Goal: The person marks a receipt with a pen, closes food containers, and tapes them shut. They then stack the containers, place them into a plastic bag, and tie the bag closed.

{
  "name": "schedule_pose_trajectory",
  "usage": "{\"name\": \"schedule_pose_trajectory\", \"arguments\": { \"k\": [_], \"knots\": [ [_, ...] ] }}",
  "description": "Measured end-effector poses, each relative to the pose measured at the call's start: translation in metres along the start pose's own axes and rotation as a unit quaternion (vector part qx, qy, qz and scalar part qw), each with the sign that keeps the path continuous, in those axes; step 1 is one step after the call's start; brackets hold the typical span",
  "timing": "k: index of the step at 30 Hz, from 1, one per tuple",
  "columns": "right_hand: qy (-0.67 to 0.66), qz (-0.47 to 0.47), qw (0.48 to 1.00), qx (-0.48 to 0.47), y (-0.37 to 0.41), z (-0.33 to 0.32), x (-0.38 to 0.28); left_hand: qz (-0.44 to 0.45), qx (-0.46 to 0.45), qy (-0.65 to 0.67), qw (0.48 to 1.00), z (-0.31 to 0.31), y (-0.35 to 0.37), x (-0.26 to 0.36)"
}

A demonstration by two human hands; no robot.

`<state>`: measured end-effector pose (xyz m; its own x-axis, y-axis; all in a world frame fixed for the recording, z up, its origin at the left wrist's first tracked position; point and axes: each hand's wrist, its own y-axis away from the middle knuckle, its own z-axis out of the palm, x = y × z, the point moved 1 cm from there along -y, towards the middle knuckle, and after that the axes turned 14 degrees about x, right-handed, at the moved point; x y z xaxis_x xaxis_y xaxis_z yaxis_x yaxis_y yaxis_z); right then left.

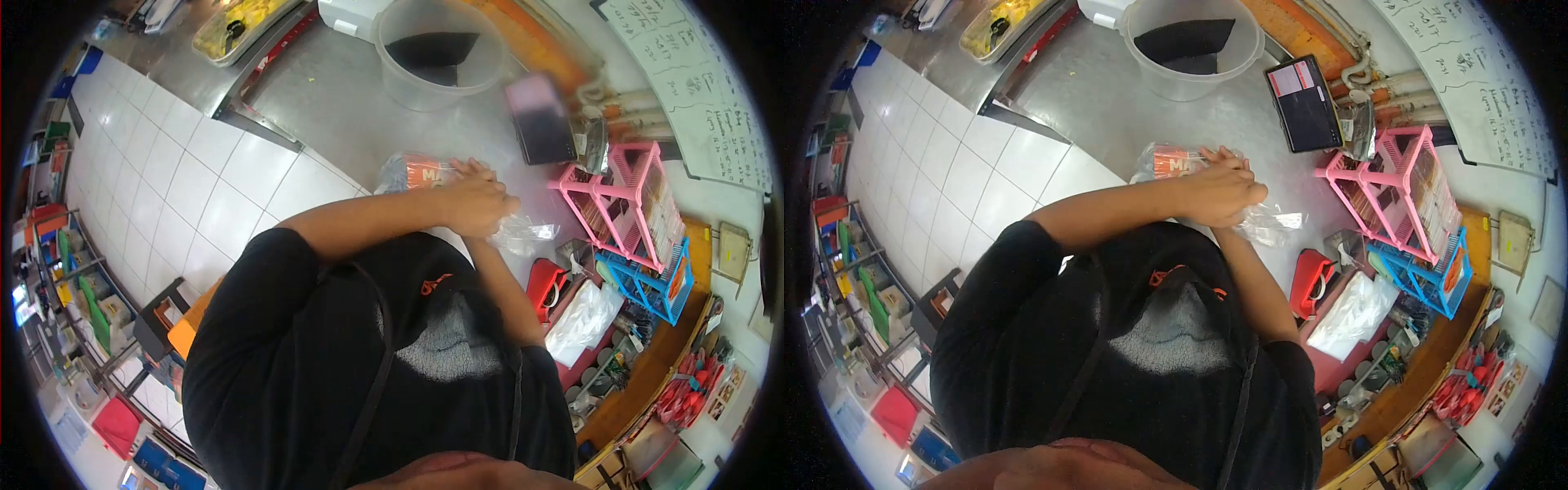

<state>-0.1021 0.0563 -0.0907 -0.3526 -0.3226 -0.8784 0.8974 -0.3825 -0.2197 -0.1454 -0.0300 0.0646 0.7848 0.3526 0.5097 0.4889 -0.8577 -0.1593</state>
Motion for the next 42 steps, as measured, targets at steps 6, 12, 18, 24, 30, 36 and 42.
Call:
{"name": "schedule_pose_trajectory", "arguments": {
  "k": [6, 12, 18, 24, 30, 36, 42],
  "knots": [
    [0.504, -0.203, 0.83, -0.122, -0.024, 0.037, -0.085, -0.177, 0.203, 0.355, 0.895, -0.003, 0.078, -0.145],
    [0.381, -0.207, 0.849, -0.302, -0.078, 0.094, -0.224, -0.341, -0.01, 0.834, 0.433, 0.053, 0.123, -0.118],
    [0.058, 0.02, 0.974, -0.217, -0.11, 0.153, -0.321, 0.022, 0.164, 0.708, 0.686, 0.003, 0.103, -0.048],
    [0.291, -0.02, 0.952, -0.095, -0.106, 0.142, -0.326, -0.101, 0.726, 0.583, 0.35, -0.022, 0.119, -0.197],
    [0.561, -0.146, 0.795, -0.176, -0.107, 0.063, -0.261, 0.01, 0.637, -0.044, 0.769, -0.134, 0.09, -0.089],
    [0.303, 0.041, 0.896, -0.322, -0.083, 0.079, -0.165, 0.059, 0.32, 0.108, 0.939, -0.061, 0.042, -0.044],
    [0.536, -0.222, 0.812, -0.066, -0.024, 0.076, -0.054, -0.262, 0.342, 0.167, 0.887, -0.019, 0.083, -0.051]
  ]
}}
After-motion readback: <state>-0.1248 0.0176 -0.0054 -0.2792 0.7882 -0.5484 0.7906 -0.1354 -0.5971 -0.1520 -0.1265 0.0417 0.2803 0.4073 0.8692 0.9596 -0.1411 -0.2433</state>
